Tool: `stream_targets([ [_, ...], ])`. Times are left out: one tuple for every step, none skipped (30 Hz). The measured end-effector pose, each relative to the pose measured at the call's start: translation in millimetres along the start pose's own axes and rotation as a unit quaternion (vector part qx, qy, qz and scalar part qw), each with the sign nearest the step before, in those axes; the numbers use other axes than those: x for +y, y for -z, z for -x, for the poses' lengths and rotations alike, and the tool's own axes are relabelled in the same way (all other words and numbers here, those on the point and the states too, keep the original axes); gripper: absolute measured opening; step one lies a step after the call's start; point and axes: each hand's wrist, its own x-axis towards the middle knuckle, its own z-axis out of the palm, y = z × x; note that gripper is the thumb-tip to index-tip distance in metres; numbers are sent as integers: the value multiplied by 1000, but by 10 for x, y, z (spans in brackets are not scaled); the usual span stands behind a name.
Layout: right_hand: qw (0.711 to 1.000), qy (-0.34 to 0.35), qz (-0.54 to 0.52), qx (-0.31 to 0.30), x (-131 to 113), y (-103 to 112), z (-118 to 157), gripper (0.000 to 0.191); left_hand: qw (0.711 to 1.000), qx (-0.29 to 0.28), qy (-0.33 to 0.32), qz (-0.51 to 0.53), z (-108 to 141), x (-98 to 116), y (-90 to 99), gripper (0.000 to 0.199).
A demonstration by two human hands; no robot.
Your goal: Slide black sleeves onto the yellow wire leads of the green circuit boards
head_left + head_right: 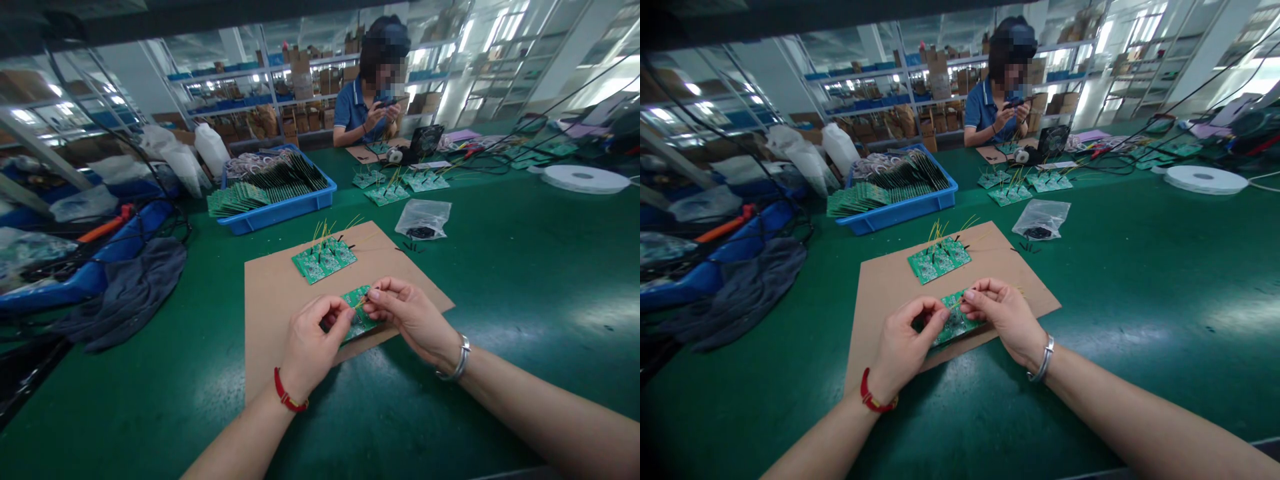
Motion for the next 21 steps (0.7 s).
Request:
stream_targets([
  [1000,1,4,1,-2,-3,3,28,1000,3,0,-2,-1,-3,4,16],
  [1000,3,10,0,-3,-5,5,28,1000,7,0,-4,-3,-6,7,17],
  [1000,5,16,-3,-1,-5,7,28,1000,13,1,-5,-4,-9,9,17],
  [1000,10,24,-6,2,-4,9,27,1000,18,2,-4,-5,-12,10,17],
  [999,16,33,-10,6,-3,10,26,1000,21,4,-2,-6,-15,10,17],
  [999,24,43,-13,10,-3,11,25,1000,22,5,-1,-5,-18,8,17],
  [998,32,55,-15,13,-5,12,25,1000,19,4,1,-4,-22,3,17],
  [997,41,66,-16,15,-9,13,25,1000,13,1,2,0,-28,-5,18],
  [996,48,78,-17,17,-15,15,25,1000,6,0,7,4,-36,-15,17],
  [994,54,90,-20,18,-23,18,25,1000,-2,0,17,8,-47,-28,16],
  [993,59,101,-26,19,-31,21,25,999,-8,5,34,13,-59,-41,13],
  [991,66,114,-33,21,-39,24,24,998,-12,14,56,18,-71,-54,12],
  [988,75,128,-40,26,-45,27,24,996,-16,25,78,21,-82,-65,15],
  [985,85,144,-47,32,-47,29,22,994,-18,35,98,24,-90,-73,19],
  [981,96,163,-52,40,-45,30,21,993,-21,38,110,25,-94,-78,21],
  [976,108,182,-55,50,-40,29,20,993,-25,35,111,26,-91,-78,20],
  [971,118,201,-58,60,-33,27,19,994,-29,27,102,25,-83,-74,17],
  [967,125,216,-60,68,-24,24,18,996,-32,16,84,23,-69,-67,13],
  [963,133,227,-60,73,-15,20,18,998,-34,3,60,20,-52,-57,11],
  [960,142,234,-59,74,-8,16,18,999,-35,-9,34,16,-34,-45,11],
  [957,153,240,-56,70,-4,13,18,999,-33,-18,10,11,-16,-31,12],
])
